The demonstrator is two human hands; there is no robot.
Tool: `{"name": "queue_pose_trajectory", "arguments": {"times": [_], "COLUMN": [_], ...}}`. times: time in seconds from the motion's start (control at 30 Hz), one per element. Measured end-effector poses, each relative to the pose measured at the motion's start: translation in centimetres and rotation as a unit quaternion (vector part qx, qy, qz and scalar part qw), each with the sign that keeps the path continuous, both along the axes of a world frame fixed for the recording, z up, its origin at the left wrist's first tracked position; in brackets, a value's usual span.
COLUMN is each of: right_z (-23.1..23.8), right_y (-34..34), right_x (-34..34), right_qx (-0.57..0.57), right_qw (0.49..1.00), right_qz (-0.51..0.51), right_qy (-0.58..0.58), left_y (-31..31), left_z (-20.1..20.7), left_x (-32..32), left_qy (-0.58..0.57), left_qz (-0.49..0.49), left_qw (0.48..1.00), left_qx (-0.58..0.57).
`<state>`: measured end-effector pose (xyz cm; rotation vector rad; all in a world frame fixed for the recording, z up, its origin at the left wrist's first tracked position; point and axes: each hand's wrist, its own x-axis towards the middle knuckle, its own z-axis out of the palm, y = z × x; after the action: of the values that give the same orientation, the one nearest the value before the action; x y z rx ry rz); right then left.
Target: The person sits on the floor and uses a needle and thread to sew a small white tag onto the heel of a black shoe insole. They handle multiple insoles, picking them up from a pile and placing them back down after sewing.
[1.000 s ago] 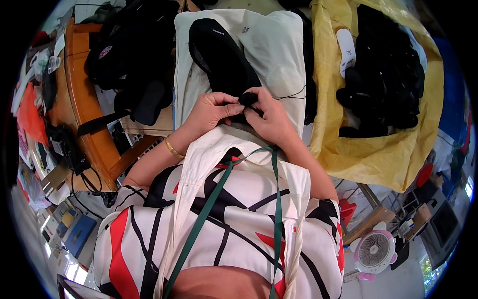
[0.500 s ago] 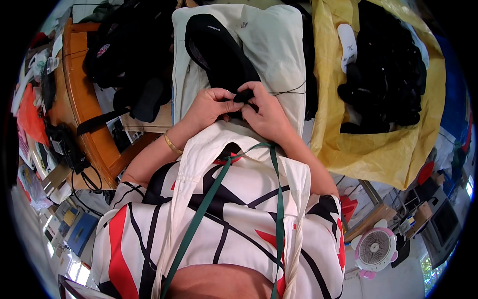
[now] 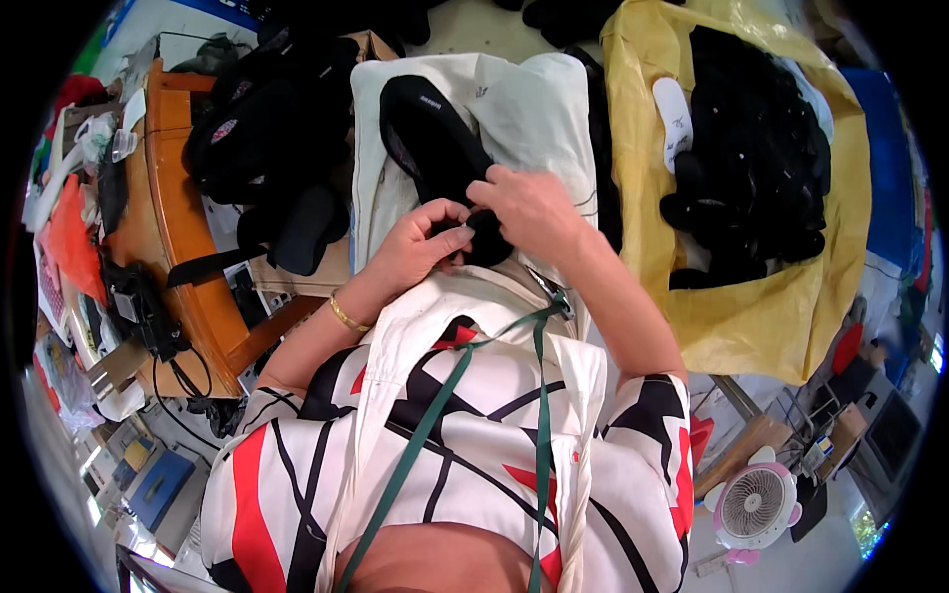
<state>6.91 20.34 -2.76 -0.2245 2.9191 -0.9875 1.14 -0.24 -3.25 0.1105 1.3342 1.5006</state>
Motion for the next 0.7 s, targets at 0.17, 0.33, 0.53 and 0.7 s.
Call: {"name": "queue_pose_trajectory", "arguments": {"times": [0.17,0.33,0.53,0.7], "right_z": [-2.2,-1.7,1.9,0.4], "right_y": [-3.1,-3.6,-4.0,-5.2], "right_x": [0.8,1.5,1.2,1.4], "right_qx": [-0.287,-0.438,-0.234,-0.094], "right_qw": [0.949,0.846,0.960,0.976], "right_qz": [-0.127,-0.257,-0.154,-0.092], "right_qy": [-0.024,-0.161,-0.007,0.175], "left_y": [-1.0,-2.0,-1.8,-2.0], "left_z": [2.5,1.1,1.2,0.8], "left_x": [-2.4,-2.5,-2.3,-1.6], "left_qy": [0.104,0.245,0.333,0.384], "left_qz": [-0.004,-0.032,-0.053,-0.046], "left_qw": [0.994,0.966,0.939,0.921], "left_qx": [-0.027,-0.072,-0.061,-0.043]}}
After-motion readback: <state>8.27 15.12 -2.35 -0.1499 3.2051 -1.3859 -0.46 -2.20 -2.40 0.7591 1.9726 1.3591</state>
